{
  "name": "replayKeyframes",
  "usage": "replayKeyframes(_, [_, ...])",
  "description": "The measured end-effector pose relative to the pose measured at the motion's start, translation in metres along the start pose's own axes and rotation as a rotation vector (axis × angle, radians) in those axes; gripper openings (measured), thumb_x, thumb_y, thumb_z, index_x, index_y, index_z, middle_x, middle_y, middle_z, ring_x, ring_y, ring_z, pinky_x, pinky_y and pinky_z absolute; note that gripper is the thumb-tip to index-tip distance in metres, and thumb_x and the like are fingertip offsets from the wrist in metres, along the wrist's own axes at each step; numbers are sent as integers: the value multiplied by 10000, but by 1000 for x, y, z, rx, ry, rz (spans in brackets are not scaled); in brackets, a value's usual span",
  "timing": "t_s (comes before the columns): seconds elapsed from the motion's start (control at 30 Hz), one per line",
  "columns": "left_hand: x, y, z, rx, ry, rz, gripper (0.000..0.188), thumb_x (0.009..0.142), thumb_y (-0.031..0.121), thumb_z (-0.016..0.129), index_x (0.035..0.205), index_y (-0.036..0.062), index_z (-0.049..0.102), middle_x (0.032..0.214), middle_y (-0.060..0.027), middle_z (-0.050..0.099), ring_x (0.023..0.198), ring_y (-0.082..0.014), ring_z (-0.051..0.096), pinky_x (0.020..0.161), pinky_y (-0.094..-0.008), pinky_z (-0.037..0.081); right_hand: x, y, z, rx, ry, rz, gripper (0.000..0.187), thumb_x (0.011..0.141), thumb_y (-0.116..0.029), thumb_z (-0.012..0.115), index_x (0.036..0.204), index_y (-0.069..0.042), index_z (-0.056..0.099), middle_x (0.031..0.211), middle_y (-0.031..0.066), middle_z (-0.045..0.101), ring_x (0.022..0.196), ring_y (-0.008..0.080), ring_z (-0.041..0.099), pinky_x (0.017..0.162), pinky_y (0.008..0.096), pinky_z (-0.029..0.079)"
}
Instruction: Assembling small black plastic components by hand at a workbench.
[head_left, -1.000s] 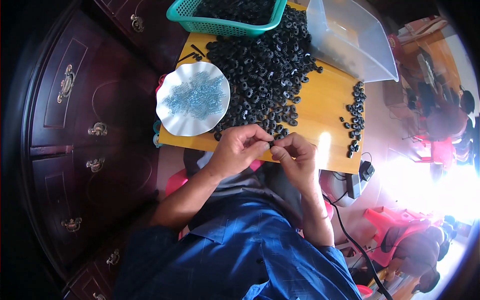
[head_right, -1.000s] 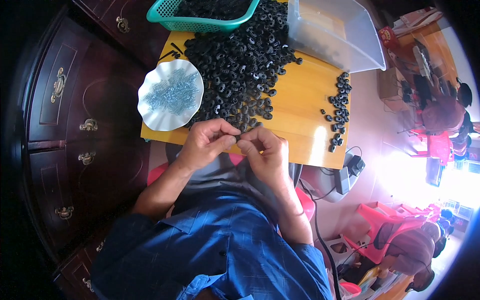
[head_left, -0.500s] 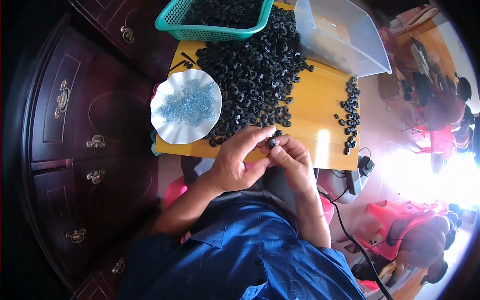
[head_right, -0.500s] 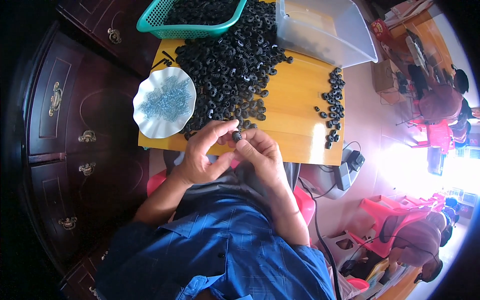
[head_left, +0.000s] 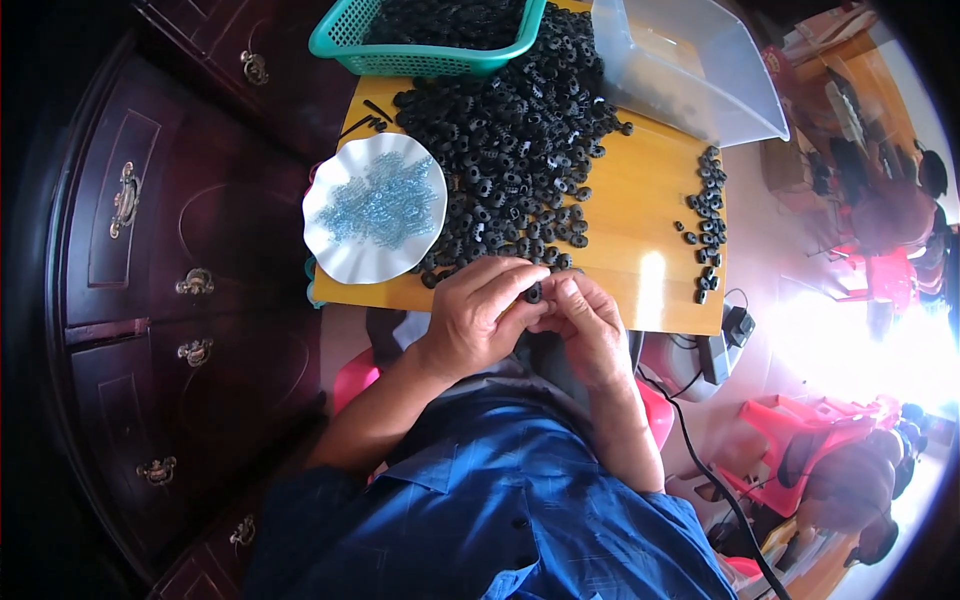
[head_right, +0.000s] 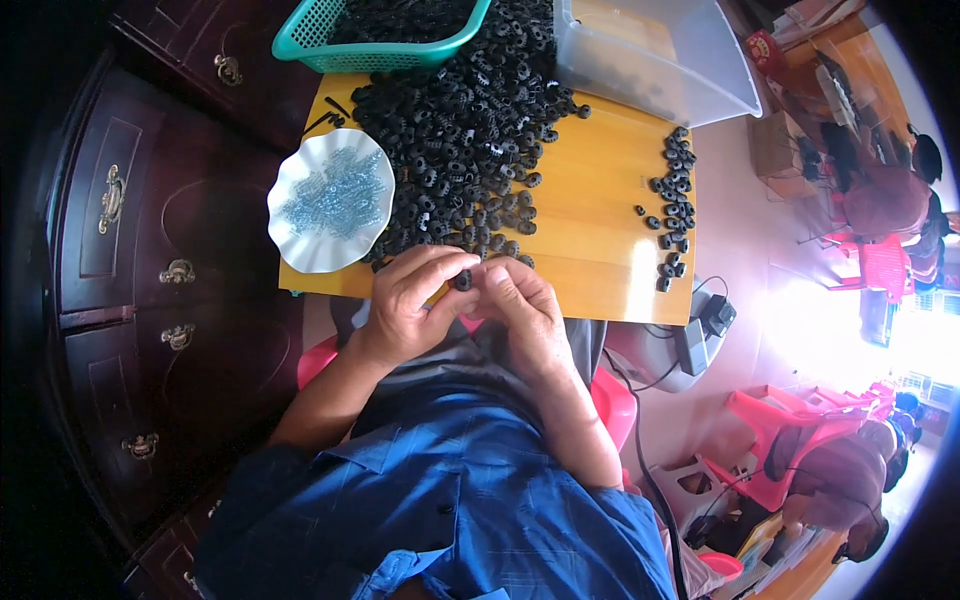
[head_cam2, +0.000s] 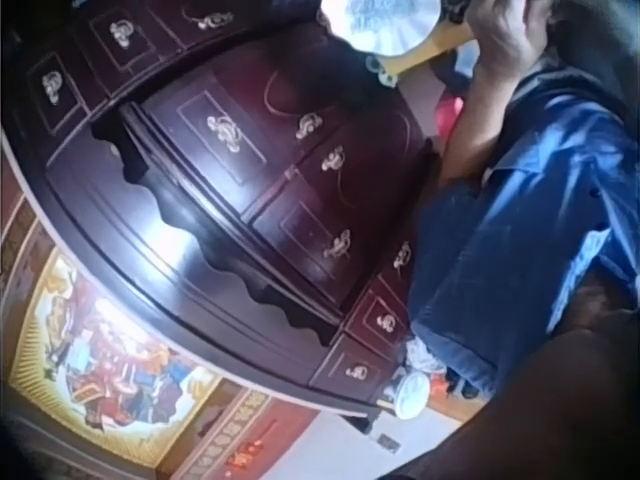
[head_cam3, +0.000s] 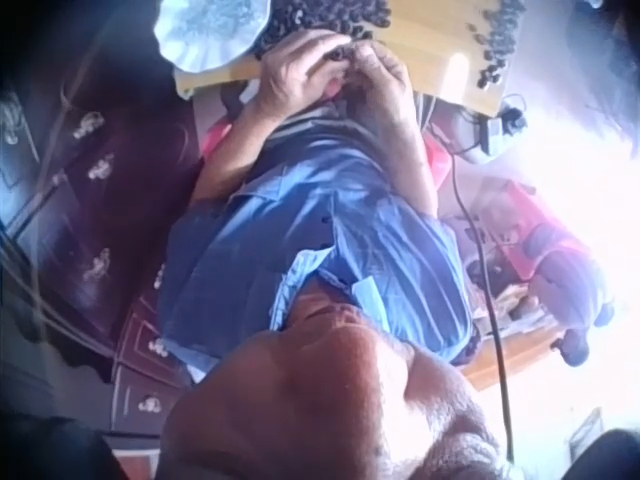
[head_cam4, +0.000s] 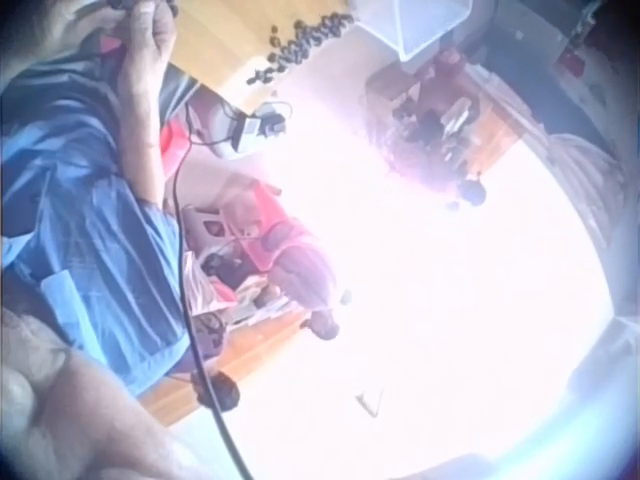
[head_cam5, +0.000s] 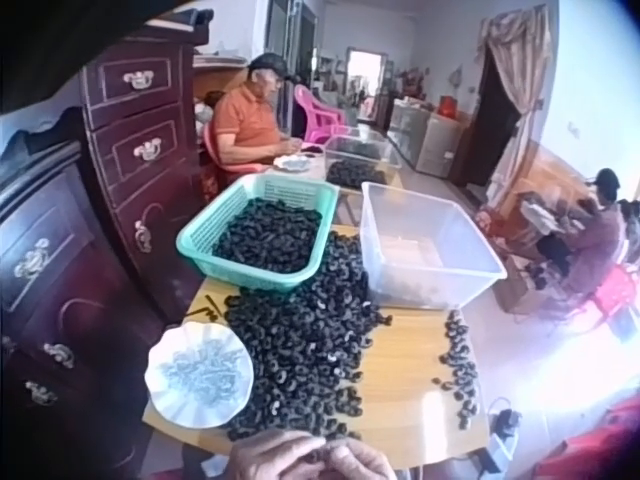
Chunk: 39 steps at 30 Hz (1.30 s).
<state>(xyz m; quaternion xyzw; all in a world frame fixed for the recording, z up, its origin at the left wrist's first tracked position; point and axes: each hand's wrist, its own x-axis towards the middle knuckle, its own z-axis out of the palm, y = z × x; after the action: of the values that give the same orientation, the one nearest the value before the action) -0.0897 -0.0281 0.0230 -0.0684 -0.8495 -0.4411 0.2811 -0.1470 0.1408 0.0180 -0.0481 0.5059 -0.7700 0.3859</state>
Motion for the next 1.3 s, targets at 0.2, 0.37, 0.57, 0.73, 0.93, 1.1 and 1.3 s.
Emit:
replayKeyframes(0.2, [2,2,2,-35,11,-16,316,791,64,773,1085,22,666,978,-117,693,857,-294,695,718,-370,573,0,-5,5,35,29,-20,329,1061,-296,510,1112,2,637,988,82,696,863,154,683,795,291,573])
replayKeyframes(0.37, [0,-1,-1,-23,8,-6,320,788,51,761,1092,30,661,971,-113,691,854,-295,695,715,-372,575,2,-5,2,-68,-12,-51,274,1038,-264,569,1069,-1,642,934,48,682,839,124,653,788,264,538])
replayKeyframes(0.57, [0,-1,0,-33,19,-19,466,758,39,773,1198,25,621,1016,-126,682,854,-289,696,716,-363,580,9,-25,6,-261,-94,-38,137,987,-103,635,1039,23,640,930,36,692,842,83,632,784,242,518])
replayKeyframes(0.73, [2,2,-7,-191,129,-121,608,791,38,792,1347,10,545,971,-118,679,762,-206,679,682,-317,559,32,-44,7,-439,-57,-85,144,971,-125,652,1013,9,623,891,63,711,764,95,652,695,242,539])
replayKeyframes(0.93, [-5,-9,-11,-272,201,-241,288,867,-11,699,1151,-1,651,868,-103,682,717,-178,667,661,-283,530,96,-90,36,-613,-18,-231,158,976,-161,634,968,-3,626,814,46,696,702,85,630,641,236,521])
replayKeyframes(1.1, [0,-1,-5,-232,134,-171,177,863,-26,680,1037,6,679,816,-120,674,697,-249,683,607,-325,528,167,-122,66,-277,27,-555,400,968,-130,644,1329,14,545,1081,107,704,889,123,654,779,246,520])
replayKeyframes(1.3, [-2,-5,-2,-170,96,-102,132,850,-16,683,976,24,676,806,-122,668,685,-291,672,584,-360,522,137,-125,25,-455,152,-632,350,946,-59,645,1280,26,586,1159,101,695,999,147,651,857,271,511])
